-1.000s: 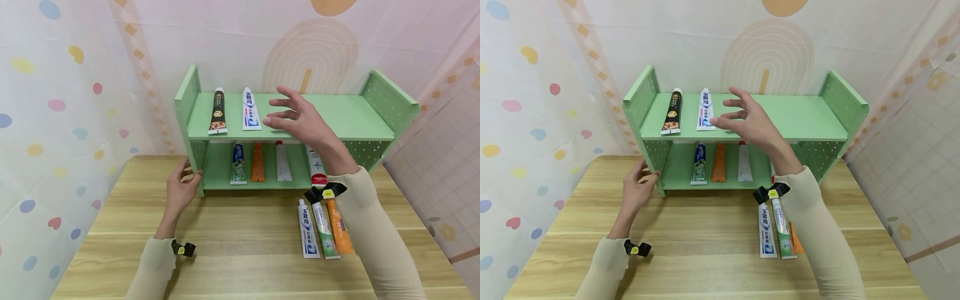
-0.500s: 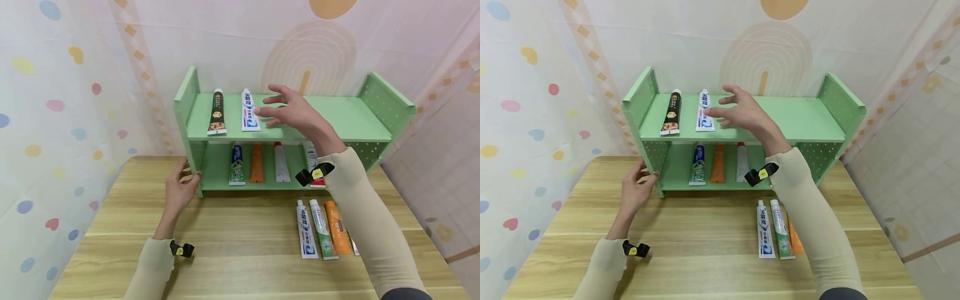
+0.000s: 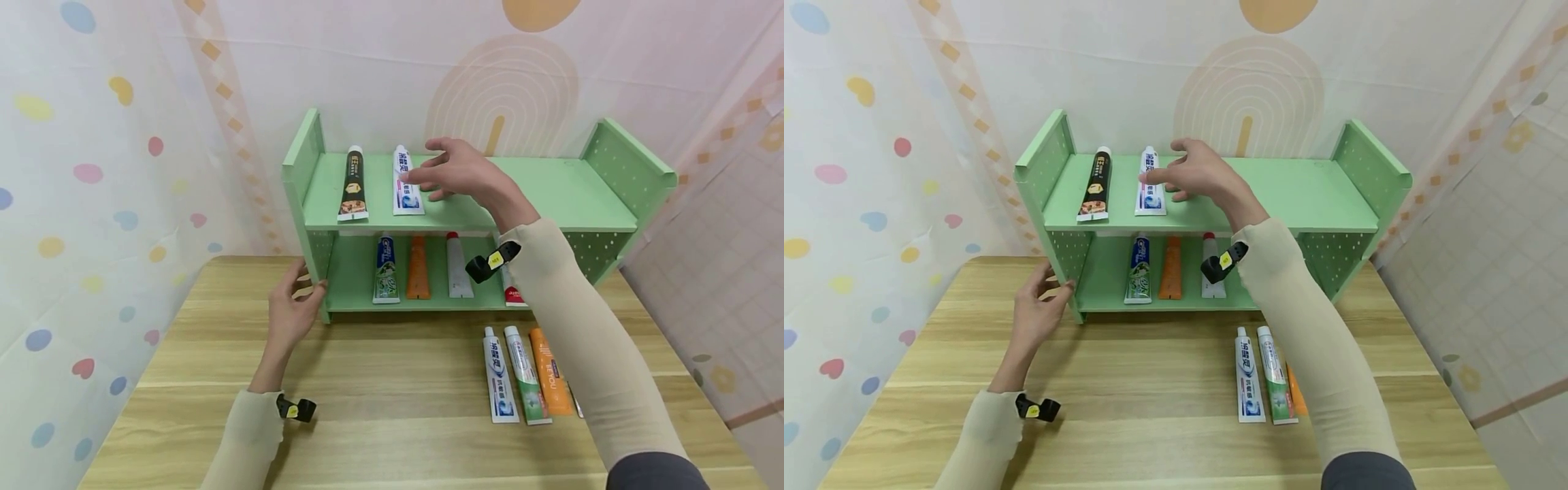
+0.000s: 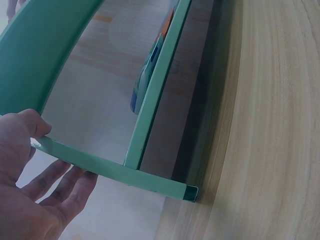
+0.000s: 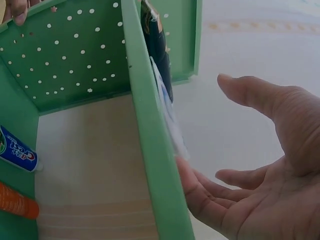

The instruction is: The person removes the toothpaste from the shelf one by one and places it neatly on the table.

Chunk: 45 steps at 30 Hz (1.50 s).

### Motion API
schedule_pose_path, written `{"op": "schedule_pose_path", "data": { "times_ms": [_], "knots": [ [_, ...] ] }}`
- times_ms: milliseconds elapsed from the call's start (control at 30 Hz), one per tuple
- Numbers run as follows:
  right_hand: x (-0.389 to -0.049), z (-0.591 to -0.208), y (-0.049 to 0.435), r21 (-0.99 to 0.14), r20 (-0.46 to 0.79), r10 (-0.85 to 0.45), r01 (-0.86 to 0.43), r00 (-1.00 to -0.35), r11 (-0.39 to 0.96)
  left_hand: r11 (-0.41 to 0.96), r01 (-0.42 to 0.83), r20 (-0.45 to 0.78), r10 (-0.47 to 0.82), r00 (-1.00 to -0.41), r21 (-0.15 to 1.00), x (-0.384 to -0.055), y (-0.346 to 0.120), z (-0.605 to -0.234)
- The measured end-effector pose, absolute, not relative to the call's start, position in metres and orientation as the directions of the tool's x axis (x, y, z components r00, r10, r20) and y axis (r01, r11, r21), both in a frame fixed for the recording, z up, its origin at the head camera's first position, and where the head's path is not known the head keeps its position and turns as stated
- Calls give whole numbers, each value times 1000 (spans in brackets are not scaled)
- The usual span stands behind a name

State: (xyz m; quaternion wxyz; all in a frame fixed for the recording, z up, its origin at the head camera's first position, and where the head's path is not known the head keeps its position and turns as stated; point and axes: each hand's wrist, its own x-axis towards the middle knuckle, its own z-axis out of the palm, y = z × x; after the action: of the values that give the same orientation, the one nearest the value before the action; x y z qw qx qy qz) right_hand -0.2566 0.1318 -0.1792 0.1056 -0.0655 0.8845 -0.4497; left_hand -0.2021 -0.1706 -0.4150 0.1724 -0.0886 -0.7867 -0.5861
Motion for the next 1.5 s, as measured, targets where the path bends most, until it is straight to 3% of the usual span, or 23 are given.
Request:
{"op": "schedule_pose_path", "data": {
  "times_ms": [533, 733, 1133, 1500],
  "knots": [
    [-275, -186, 108, -652, -144, -38, 66, -989, 755, 280, 375, 406, -59, -912, 884, -199, -168, -417],
    [-275, -187, 101, -643, -136, 5, 92, -991, 760, 294, 374, 407, -58, -912, 880, -202, -168, -418],
    [-273, -177, 114, -676, -200, -139, 34, -970, 736, 280, 337, 368, -62, -928, 899, -184, -156, -392],
    [-270, -179, 122, -718, -226, -158, 55, -961, 693, 271, 353, 381, -61, -922, 896, -180, -155, -389]
  ]
}}
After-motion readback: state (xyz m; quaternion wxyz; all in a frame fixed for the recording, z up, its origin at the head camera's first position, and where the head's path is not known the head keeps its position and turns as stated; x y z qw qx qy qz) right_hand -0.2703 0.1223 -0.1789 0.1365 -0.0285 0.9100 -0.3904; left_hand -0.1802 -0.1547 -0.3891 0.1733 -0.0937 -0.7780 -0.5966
